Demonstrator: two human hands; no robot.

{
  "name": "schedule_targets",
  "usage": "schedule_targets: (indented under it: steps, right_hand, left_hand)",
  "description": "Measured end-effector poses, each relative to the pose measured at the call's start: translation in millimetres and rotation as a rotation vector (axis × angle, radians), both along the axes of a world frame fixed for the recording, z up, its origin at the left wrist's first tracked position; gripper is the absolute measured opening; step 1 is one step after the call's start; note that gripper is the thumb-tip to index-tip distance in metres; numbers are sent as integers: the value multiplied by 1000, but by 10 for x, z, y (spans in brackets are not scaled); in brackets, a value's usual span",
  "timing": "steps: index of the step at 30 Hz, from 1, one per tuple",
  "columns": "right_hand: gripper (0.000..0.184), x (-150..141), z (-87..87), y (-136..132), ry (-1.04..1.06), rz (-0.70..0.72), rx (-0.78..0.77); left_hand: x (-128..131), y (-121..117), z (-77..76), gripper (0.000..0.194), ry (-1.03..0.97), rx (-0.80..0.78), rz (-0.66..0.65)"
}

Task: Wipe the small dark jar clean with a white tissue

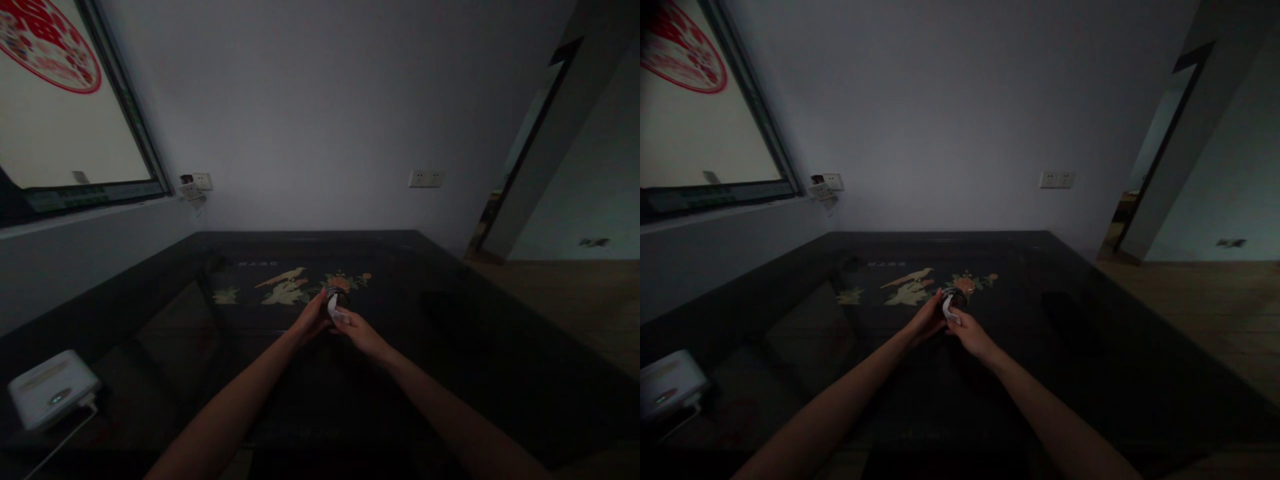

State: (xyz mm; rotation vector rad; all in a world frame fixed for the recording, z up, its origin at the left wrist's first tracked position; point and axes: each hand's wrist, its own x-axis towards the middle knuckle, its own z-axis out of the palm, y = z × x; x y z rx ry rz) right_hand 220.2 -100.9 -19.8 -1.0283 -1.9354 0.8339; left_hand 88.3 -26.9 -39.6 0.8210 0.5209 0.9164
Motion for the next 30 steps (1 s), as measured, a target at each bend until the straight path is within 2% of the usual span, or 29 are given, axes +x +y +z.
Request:
schedule_targets:
  steps: [9,14,16,18,22,24,30]
  right_hand:
    - [52,103,27,-28,-203,-66,110]
    - [60,165,58,-15,-577,-144,258]
    - [60,150,58,-20,-660,-167,289]
    - [59,125,53,-34,-616,-173,275]
    - [57,80,64,-60,-245,-97,133]
    - [54,67,80,-59,-125,-45,79]
    - [48,-4,59,-50,2,2,-18]
  left_hand:
    - [28,25,-39,36,-11,5,0]
    - [21,8,-11,35,-11,9,-23]
    - [22,15,-12,35,-9,7,-22]
    - [29,27,-23,36,-6,8,-17]
    - [37,29,-40,38,2,15,-5]
    - [27,15,-31,37,8,17,1]
    - [-8,-38,32,39,23,9,-1]
